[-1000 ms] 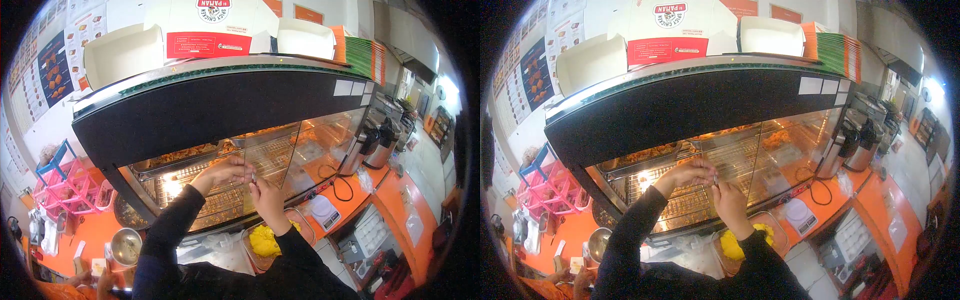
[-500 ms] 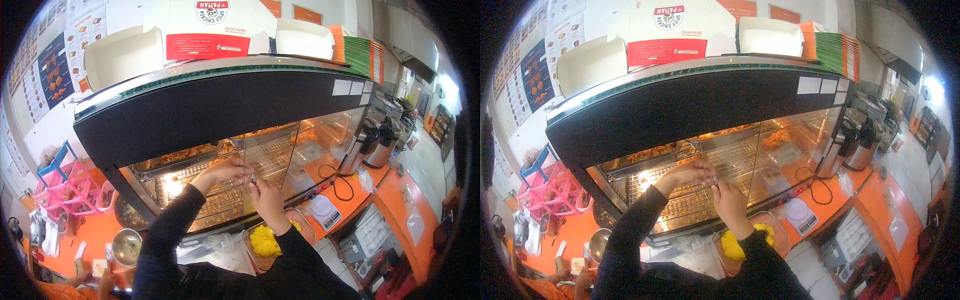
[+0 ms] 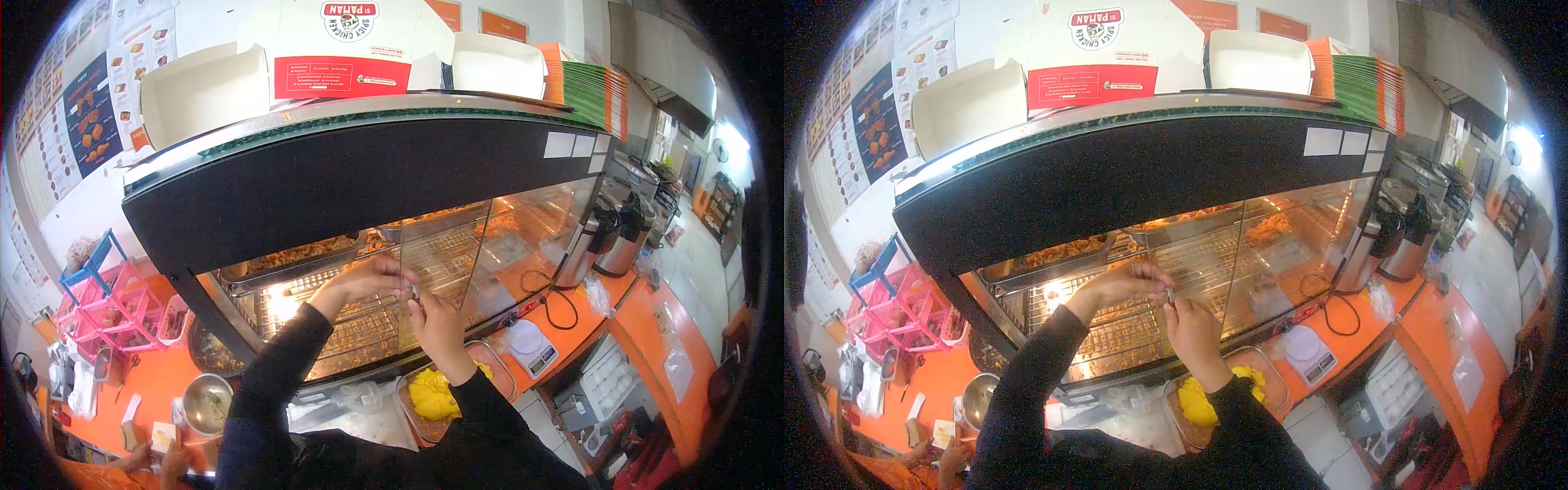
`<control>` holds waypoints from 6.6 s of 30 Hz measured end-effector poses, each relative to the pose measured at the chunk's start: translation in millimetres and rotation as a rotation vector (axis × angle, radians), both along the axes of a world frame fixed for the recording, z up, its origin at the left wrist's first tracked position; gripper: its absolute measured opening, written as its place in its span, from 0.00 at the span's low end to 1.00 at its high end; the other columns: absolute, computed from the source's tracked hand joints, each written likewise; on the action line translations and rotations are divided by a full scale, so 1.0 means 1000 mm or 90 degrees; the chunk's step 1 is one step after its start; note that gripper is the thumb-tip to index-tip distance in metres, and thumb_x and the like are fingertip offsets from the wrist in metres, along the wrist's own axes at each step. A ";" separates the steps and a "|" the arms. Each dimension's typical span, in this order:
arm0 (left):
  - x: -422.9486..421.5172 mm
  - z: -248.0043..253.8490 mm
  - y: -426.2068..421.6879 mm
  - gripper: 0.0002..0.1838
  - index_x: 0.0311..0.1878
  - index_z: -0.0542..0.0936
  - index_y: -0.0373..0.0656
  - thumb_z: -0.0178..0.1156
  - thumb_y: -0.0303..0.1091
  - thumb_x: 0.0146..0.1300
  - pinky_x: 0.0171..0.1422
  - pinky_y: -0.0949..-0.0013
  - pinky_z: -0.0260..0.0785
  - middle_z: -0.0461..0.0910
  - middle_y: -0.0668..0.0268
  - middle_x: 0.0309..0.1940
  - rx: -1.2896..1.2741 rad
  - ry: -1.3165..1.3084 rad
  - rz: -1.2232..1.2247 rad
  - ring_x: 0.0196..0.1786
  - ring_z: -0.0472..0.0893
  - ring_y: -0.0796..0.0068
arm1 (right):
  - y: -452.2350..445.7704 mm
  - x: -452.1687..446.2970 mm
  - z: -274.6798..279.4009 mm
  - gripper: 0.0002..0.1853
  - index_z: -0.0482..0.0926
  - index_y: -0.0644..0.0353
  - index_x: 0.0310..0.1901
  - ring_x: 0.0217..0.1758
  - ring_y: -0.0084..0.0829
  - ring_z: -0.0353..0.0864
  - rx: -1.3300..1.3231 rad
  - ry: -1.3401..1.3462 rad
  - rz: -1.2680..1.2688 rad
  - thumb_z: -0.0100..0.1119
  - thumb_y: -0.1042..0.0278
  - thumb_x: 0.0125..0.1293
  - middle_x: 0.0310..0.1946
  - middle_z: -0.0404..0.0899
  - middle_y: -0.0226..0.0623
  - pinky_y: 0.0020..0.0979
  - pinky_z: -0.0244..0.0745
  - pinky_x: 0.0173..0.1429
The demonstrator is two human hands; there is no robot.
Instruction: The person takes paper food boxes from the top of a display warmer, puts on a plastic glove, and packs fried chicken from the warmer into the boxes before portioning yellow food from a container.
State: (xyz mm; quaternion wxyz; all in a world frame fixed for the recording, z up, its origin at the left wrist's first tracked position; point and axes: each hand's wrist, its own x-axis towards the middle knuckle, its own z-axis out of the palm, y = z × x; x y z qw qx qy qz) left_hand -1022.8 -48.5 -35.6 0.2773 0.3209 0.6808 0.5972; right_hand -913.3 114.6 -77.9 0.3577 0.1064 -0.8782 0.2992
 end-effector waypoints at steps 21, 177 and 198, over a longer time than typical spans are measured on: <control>0.005 -0.004 0.008 0.07 0.43 0.75 0.40 0.57 0.25 0.62 0.50 0.74 0.71 0.76 0.69 0.40 0.066 -0.055 -0.001 0.44 0.76 0.80 | 0.008 -0.005 -0.026 0.09 0.73 0.61 0.31 0.29 0.48 0.77 -0.131 0.021 0.077 0.56 0.64 0.63 0.26 0.77 0.45 0.44 0.70 0.33; -0.003 -0.025 0.007 0.10 0.45 0.78 0.38 0.58 0.33 0.66 0.49 0.75 0.72 0.79 0.71 0.39 0.107 -0.020 -0.017 0.42 0.77 0.84 | 0.004 -0.007 0.002 0.13 0.73 0.60 0.33 0.32 0.50 0.78 0.062 -0.083 -0.014 0.50 0.58 0.67 0.28 0.78 0.46 0.47 0.73 0.34; -0.007 -0.010 0.003 0.11 0.44 0.80 0.39 0.61 0.35 0.63 0.43 0.75 0.70 0.80 0.73 0.34 0.063 0.105 -0.053 0.36 0.76 0.84 | 0.002 -0.005 0.005 0.14 0.72 0.62 0.27 0.28 0.49 0.77 0.033 -0.027 0.000 0.53 0.61 0.66 0.22 0.75 0.45 0.45 0.69 0.32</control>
